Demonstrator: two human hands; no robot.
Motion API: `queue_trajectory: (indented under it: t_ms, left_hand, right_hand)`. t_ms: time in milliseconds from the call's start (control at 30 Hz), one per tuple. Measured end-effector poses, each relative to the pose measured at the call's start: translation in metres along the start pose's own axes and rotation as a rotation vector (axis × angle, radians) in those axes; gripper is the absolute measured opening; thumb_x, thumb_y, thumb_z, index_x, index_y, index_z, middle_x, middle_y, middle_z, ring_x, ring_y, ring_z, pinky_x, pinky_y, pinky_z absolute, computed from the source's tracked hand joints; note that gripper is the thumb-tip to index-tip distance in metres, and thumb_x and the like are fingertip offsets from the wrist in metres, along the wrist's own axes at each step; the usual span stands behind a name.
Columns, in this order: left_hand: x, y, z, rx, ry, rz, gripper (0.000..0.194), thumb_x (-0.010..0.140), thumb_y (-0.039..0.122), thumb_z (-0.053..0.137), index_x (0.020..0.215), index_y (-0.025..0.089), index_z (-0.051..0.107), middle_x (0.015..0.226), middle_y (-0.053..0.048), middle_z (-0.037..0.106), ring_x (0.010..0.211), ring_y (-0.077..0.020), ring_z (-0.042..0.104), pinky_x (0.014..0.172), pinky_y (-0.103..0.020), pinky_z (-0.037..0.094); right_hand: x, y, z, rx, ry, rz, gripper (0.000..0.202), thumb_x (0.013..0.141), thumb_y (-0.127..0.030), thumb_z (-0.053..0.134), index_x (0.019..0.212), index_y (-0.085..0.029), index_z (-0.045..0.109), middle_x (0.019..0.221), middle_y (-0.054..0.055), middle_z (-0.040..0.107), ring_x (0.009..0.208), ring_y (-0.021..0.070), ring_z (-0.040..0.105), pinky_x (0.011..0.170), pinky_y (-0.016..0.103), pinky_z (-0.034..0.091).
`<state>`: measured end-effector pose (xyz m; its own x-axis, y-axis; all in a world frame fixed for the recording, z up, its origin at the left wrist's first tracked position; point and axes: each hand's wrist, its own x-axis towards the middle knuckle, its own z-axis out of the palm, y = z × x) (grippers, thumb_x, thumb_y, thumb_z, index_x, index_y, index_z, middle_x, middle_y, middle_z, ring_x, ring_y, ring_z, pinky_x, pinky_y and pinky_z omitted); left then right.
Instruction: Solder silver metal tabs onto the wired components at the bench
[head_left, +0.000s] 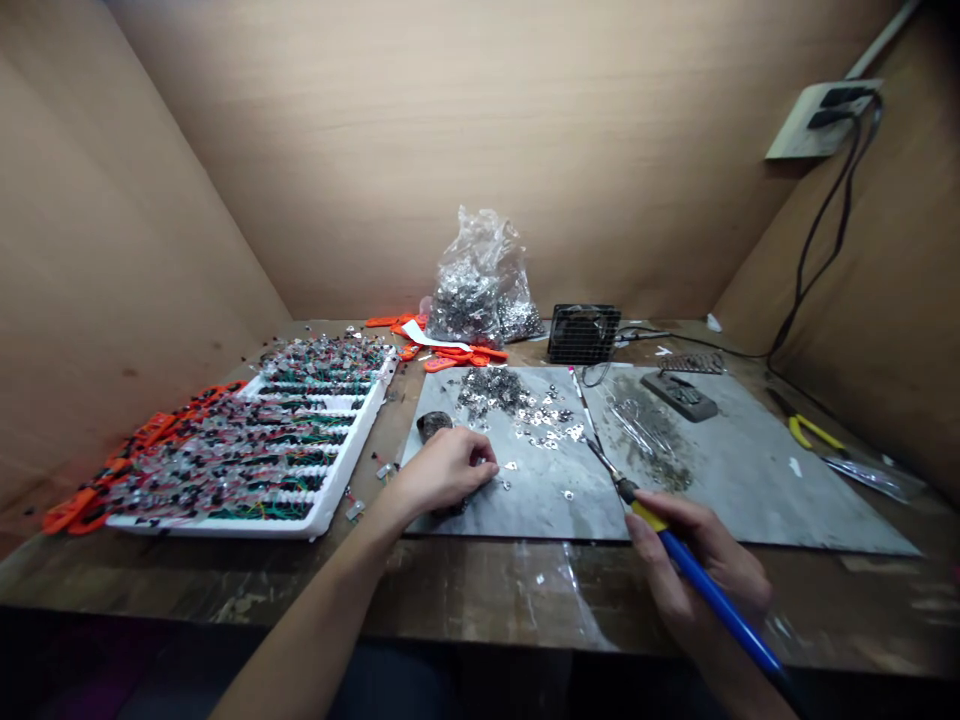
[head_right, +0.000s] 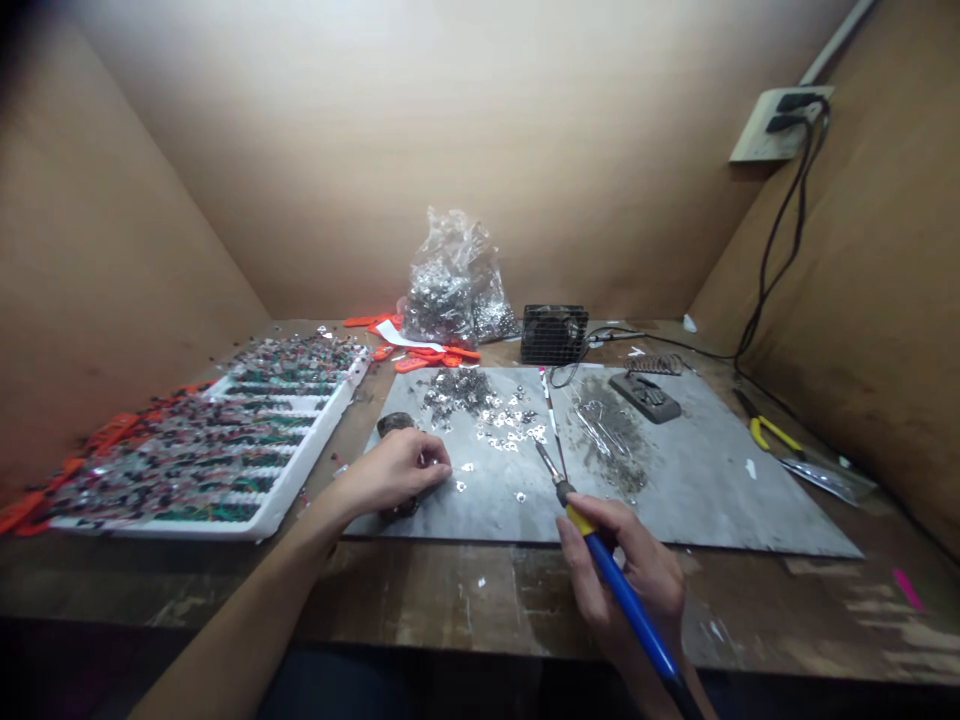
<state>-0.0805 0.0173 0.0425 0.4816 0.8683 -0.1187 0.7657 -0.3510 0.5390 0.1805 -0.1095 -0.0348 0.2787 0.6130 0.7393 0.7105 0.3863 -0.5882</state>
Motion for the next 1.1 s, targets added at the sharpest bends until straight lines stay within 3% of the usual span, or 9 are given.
queue_trajectory:
  t_ms: [233, 400, 833, 1100]
  left_hand:
    - [-0.001, 0.005, 0.004, 0.103, 0.01, -0.065, 0.023, 0.089, 0.028, 0.06, 0.092, 0.019, 0.081, 0.087, -0.007, 0.079, 0.081, -0.0219, 0.071, 0.071, -0.03, 0.043]
    - [0.0, 0.009, 0.011, 0.148, 0.076, -0.127, 0.021, 0.088, 0.03, 0.06, 0.091, 0.022, 0.079, 0.087, -0.007, 0.079, 0.084, -0.0242, 0.072, 0.072, -0.032, 0.043]
    - [0.001, 0.01, 0.012, 0.195, 0.058, -0.105, 0.017, 0.084, 0.023, 0.061, 0.085, 0.025, 0.078, 0.084, -0.003, 0.078, 0.081, -0.0238, 0.071, 0.07, -0.032, 0.045]
    - [0.006, 0.025, 0.008, 0.29, 0.009, -0.154, 0.022, 0.085, 0.018, 0.059, 0.089, 0.02, 0.08, 0.089, -0.012, 0.079, 0.091, -0.0307, 0.075, 0.078, -0.037, 0.054]
  right_hand:
    - [0.006, -0.034, 0.021, 0.133, -0.106, -0.056, 0.017, 0.094, -0.024, 0.073, 0.111, -0.023, 0.07, 0.091, 0.0, 0.076, 0.069, 0.0106, 0.071, 0.064, 0.019, 0.054]
    - [-0.006, -0.038, 0.042, 0.131, -0.171, -0.044, 0.02, 0.093, -0.024, 0.072, 0.112, -0.022, 0.068, 0.089, -0.003, 0.075, 0.06, 0.0066, 0.066, 0.062, 0.017, 0.053]
    - [-0.005, -0.033, 0.042, 0.133, -0.259, -0.038, 0.015, 0.092, -0.021, 0.072, 0.107, -0.022, 0.067, 0.086, -0.002, 0.074, 0.061, 0.008, 0.068, 0.059, 0.017, 0.053]
    - [-0.004, -0.034, 0.044, 0.176, -0.322, -0.03, 0.019, 0.091, -0.018, 0.072, 0.109, -0.022, 0.069, 0.091, 0.001, 0.075, 0.07, 0.0126, 0.072, 0.062, 0.021, 0.054]
